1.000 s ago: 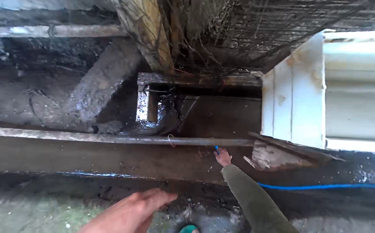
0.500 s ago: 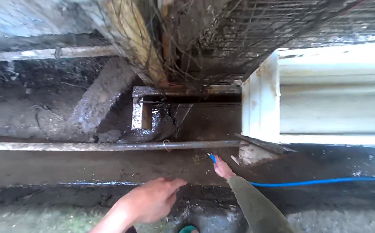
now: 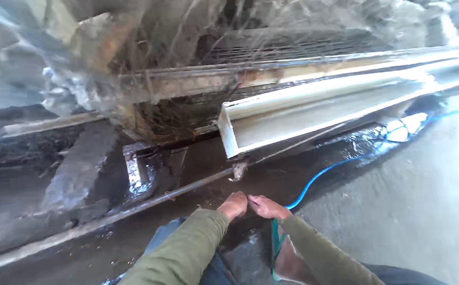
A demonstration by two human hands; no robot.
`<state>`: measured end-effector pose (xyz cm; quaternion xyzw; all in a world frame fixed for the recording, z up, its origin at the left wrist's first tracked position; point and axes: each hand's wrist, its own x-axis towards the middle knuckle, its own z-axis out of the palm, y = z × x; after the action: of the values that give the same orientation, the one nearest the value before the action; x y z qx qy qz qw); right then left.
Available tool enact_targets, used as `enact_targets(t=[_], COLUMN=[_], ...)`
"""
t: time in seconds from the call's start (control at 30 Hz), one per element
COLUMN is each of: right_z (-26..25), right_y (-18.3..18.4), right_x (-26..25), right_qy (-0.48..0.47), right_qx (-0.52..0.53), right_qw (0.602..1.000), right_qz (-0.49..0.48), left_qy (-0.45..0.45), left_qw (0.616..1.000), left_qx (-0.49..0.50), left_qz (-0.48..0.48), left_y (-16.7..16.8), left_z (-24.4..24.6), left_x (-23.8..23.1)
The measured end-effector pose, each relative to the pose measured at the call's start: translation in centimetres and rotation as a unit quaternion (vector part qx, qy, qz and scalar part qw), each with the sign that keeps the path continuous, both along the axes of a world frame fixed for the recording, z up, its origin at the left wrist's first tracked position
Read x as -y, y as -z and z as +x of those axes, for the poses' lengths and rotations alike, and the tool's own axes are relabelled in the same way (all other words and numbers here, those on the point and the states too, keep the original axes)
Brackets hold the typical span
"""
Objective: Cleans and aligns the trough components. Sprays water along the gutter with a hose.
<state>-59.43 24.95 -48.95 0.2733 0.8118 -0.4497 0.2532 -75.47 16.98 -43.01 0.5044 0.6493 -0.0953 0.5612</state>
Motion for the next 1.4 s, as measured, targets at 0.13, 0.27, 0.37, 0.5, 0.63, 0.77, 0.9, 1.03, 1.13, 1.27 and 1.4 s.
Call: enact_targets(t=[0.13, 0.27, 0.37, 0.5, 0.63, 0.77, 0.9, 1.03, 1.13, 1.27, 1.4], right_z=[1.4, 2.1, 2.9, 4.3, 4.3, 3.6, 3.7, 6.2, 8.5, 9.5, 9.8], right_y=[-3.9, -4.1, -3.0, -2.2, -3.5, -2.8, 0.6, 2.5, 3.2, 3.3, 3.2], right_x=[0.0, -0.8, -2.1, -4.0, -5.4, -7.6, -8.6, -6.8, -6.4, -5.9, -5.4], right_qy=[0.07, 0.222, 0.335, 0.45, 0.454, 0.418, 0.459, 0.415, 0.376, 0.402, 0.432], right_qx=[0.038, 0.079, 0.062, -0.022, 0.005, -0.011, -0.092, -0.127, -0.161, -0.151, -0.125], right_qw=[0.997, 0.972, 0.934, 0.877, 0.884, 0.9, 0.837, 0.845, 0.865, 0.865, 0.861], right_qz=[0.015, -0.025, -0.105, -0.168, -0.112, -0.123, -0.283, -0.313, -0.291, -0.26, -0.236], left_qy=[-0.074, -0.274, -0.437, -0.629, -0.674, -0.613, -0.66, -0.706, -0.693, -0.679, -0.375], left_qw=[0.994, 0.945, 0.849, 0.639, 0.623, 0.7, 0.665, 0.603, 0.608, 0.64, 0.914], left_qx=[0.071, 0.174, 0.298, 0.436, 0.368, 0.33, 0.325, 0.364, 0.383, 0.359, 0.149], left_qz=[0.041, 0.031, -0.003, 0.075, 0.147, 0.16, 0.13, 0.073, 0.047, 0.01, -0.033], left_y=[1.9, 4.6, 4.5, 6.2, 6.2, 5.6, 6.9, 7.9, 8.3, 7.2, 5.0], left_z=[1.7, 4.7, 9.7, 17.4, 22.1, 23.7, 23.6, 21.7, 21.9, 23.0, 19.8], left_x=[-1.7, -0.8, 0.0, -1.8, -3.7, -3.6, -3.4, -3.6, -4.1, -4.4, -2.2])
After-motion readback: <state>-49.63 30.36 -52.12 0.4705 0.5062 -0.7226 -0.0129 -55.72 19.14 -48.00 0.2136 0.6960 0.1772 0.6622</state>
